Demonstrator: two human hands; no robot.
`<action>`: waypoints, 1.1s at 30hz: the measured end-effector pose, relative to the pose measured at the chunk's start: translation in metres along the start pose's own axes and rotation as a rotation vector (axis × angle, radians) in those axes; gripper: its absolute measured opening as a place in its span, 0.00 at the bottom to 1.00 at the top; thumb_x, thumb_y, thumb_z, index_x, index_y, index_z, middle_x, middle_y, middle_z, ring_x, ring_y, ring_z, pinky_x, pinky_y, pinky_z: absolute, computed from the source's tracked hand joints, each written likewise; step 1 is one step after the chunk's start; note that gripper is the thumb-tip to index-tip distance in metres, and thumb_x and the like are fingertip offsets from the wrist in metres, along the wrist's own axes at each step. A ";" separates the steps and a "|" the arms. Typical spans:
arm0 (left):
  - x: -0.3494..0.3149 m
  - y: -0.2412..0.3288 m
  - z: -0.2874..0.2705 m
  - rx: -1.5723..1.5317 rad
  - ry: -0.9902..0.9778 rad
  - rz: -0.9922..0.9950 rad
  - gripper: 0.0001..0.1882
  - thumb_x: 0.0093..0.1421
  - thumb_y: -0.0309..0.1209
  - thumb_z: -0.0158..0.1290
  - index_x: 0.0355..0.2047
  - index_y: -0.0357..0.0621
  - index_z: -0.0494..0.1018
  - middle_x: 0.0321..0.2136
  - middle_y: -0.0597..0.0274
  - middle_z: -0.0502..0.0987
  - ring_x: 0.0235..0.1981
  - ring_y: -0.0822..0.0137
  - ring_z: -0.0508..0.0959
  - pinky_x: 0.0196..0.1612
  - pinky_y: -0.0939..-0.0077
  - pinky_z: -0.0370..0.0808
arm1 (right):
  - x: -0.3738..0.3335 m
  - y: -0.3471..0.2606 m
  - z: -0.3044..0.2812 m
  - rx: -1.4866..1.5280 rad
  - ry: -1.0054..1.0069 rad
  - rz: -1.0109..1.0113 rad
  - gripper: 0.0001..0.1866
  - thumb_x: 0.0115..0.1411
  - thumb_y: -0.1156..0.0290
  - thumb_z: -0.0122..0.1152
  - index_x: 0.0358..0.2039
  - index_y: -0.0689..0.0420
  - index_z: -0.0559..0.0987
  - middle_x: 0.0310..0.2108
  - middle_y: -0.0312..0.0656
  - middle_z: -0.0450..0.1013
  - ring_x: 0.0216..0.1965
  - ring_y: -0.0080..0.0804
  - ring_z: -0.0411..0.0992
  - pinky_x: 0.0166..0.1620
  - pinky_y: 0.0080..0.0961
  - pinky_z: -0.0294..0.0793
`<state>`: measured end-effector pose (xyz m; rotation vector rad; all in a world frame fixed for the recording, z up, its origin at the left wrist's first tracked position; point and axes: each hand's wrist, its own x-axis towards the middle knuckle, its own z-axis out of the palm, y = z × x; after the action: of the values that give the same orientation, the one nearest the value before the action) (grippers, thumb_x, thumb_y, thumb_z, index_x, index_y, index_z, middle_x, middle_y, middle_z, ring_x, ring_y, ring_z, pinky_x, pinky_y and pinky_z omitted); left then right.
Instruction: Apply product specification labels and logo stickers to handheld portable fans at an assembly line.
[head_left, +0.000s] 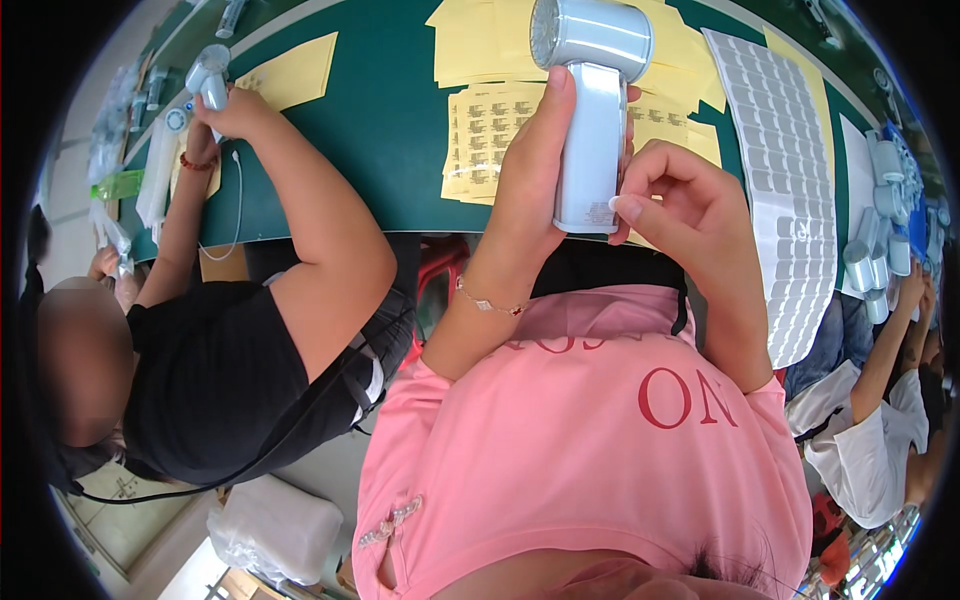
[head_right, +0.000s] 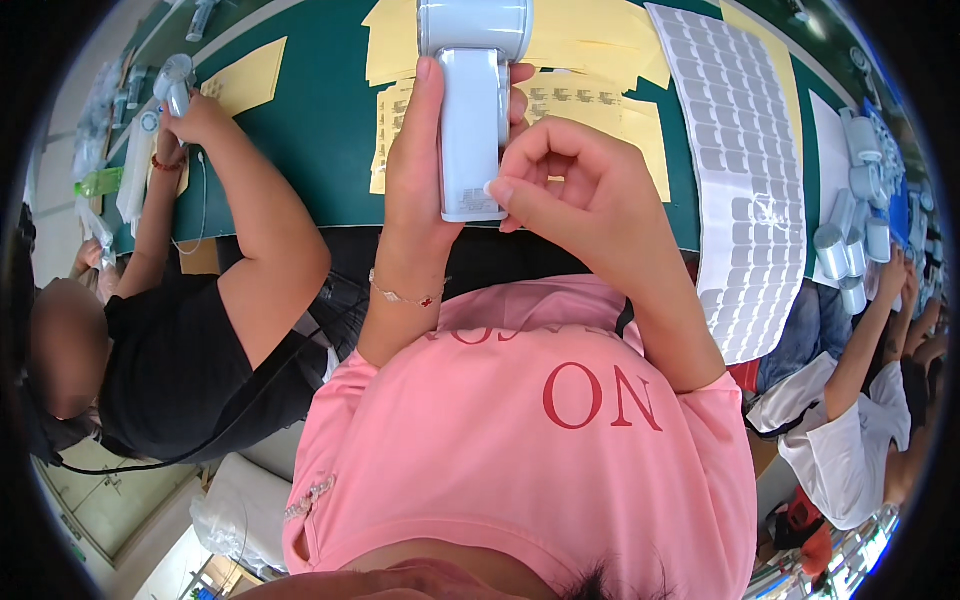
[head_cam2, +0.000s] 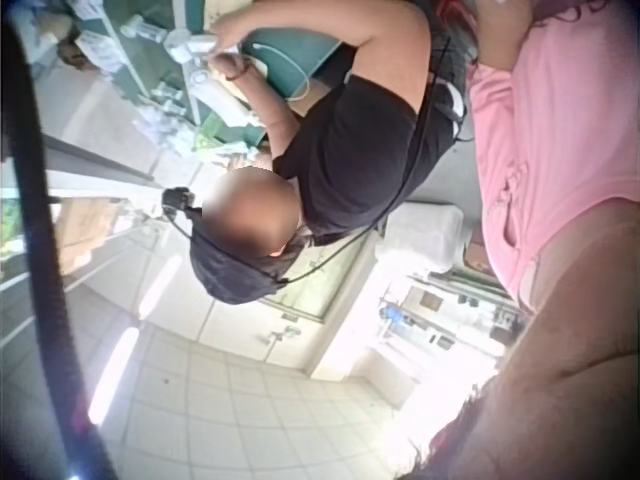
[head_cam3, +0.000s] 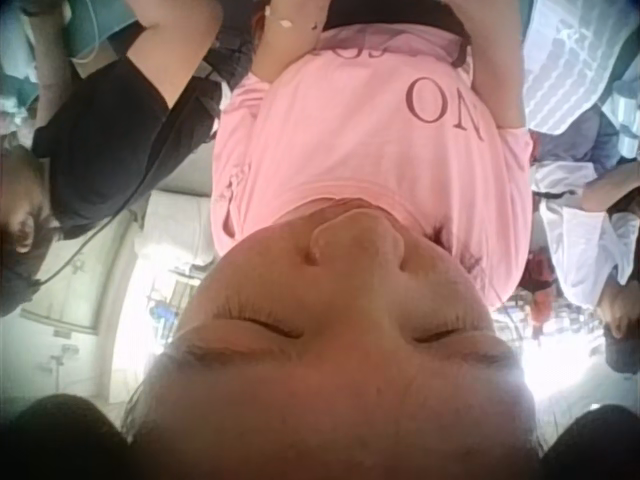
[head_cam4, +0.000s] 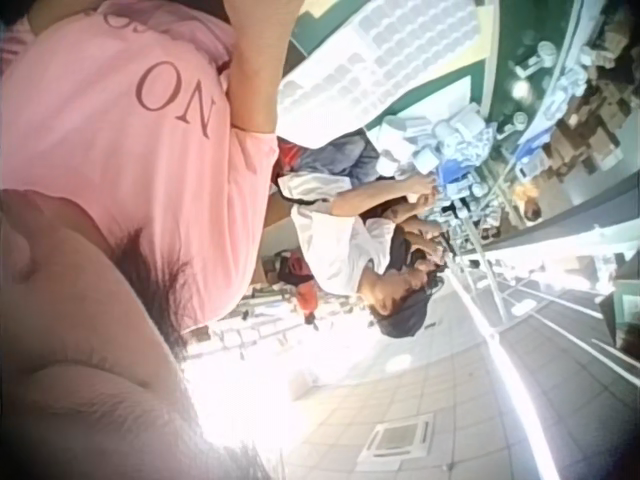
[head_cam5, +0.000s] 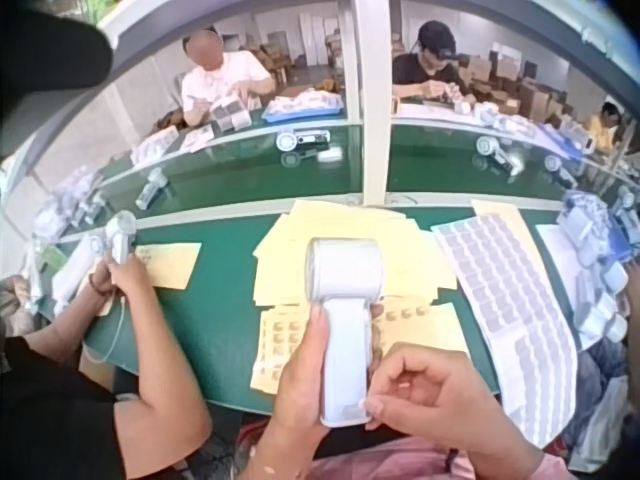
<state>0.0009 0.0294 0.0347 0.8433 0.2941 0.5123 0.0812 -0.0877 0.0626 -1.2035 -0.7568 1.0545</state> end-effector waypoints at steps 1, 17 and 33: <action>0.000 0.000 0.000 -0.002 0.003 -0.002 0.32 0.62 0.55 0.33 0.43 0.35 0.68 0.24 0.63 0.71 0.22 0.76 0.71 0.26 0.83 0.69 | -0.001 -0.001 0.001 -0.008 0.005 0.010 0.05 0.52 0.80 0.59 0.29 0.65 0.71 0.28 0.37 0.68 0.28 0.20 0.68 0.32 0.16 0.74; -0.006 0.001 -0.002 -0.067 -0.003 -0.024 0.32 0.63 0.54 0.31 0.43 0.33 0.66 0.26 0.60 0.71 0.23 0.74 0.71 0.27 0.81 0.70 | -0.004 -0.001 0.013 -0.032 0.051 -0.018 0.05 0.52 0.82 0.57 0.29 0.66 0.71 0.27 0.37 0.67 0.29 0.18 0.67 0.32 0.16 0.76; -0.005 0.002 -0.010 -0.186 -0.053 -0.001 0.31 0.63 0.54 0.32 0.43 0.35 0.65 0.24 0.61 0.71 0.22 0.74 0.71 0.28 0.81 0.70 | 0.008 -0.007 -0.009 -0.143 0.367 -0.142 0.08 0.55 0.78 0.48 0.36 0.65 0.70 0.28 0.41 0.70 0.27 0.28 0.72 0.30 0.19 0.74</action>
<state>-0.0084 0.0340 0.0296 0.6748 0.1946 0.5076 0.0942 -0.0838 0.0671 -1.3951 -0.6253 0.6452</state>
